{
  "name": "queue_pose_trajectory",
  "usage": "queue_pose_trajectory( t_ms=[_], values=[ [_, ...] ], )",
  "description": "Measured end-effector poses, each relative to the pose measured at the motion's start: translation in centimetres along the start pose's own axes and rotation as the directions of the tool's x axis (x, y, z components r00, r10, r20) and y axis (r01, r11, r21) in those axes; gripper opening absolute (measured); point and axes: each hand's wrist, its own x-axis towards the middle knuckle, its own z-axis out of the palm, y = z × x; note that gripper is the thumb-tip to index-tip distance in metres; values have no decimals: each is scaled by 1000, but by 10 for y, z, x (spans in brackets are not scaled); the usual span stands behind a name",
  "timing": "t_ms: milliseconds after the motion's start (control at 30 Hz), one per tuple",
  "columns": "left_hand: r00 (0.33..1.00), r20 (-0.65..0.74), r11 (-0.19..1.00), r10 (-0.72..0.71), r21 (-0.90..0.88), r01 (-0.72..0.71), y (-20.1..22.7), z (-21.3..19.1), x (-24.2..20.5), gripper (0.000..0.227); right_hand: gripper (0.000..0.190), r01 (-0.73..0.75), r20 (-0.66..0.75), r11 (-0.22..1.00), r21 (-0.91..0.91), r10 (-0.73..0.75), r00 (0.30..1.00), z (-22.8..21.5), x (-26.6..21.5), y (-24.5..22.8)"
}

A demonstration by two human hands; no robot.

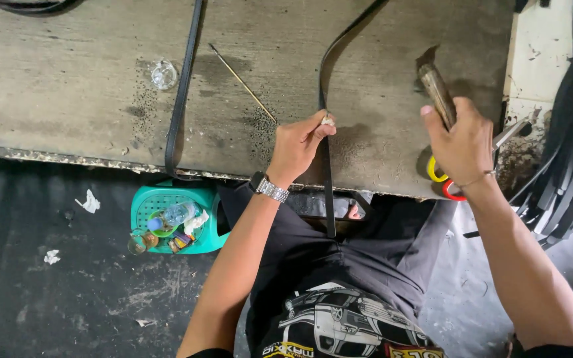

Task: Hammering rivets into a leather strap on a workbench.

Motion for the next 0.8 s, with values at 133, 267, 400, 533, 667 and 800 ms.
queue_pose_trajectory(
  t_ms=[133, 267, 400, 533, 667, 800],
  values=[
    [999, 28, 994, 27, 109, -30, -16, 8, -12, 48, 36, 192, -28, 978, 81, -191, 981, -8, -34, -32],
    [996, -58, 993, -72, -97, 66, -20, 12, -17, 25, 30, 366, -132, 919, 149, -348, 928, -5, -54, -64],
    [996, -68, 994, -66, -96, 59, -18, 14, -17, 26, 30, 391, -128, 902, 185, -372, 919, -26, -64, -73],
    [996, -66, 994, -55, -101, 49, -11, 9, -14, 25, 40, 366, -240, 909, 198, -317, 917, -8, -65, -57],
    [996, -28, 991, -89, -107, 85, -11, 8, -14, 28, 44, 287, -65, 942, 172, -280, 958, -12, -57, -73],
    [994, -43, 985, -98, -145, 91, -13, 9, -18, 26, 43, 251, -248, 968, -28, -250, 936, 10, -31, -19]
  ],
)
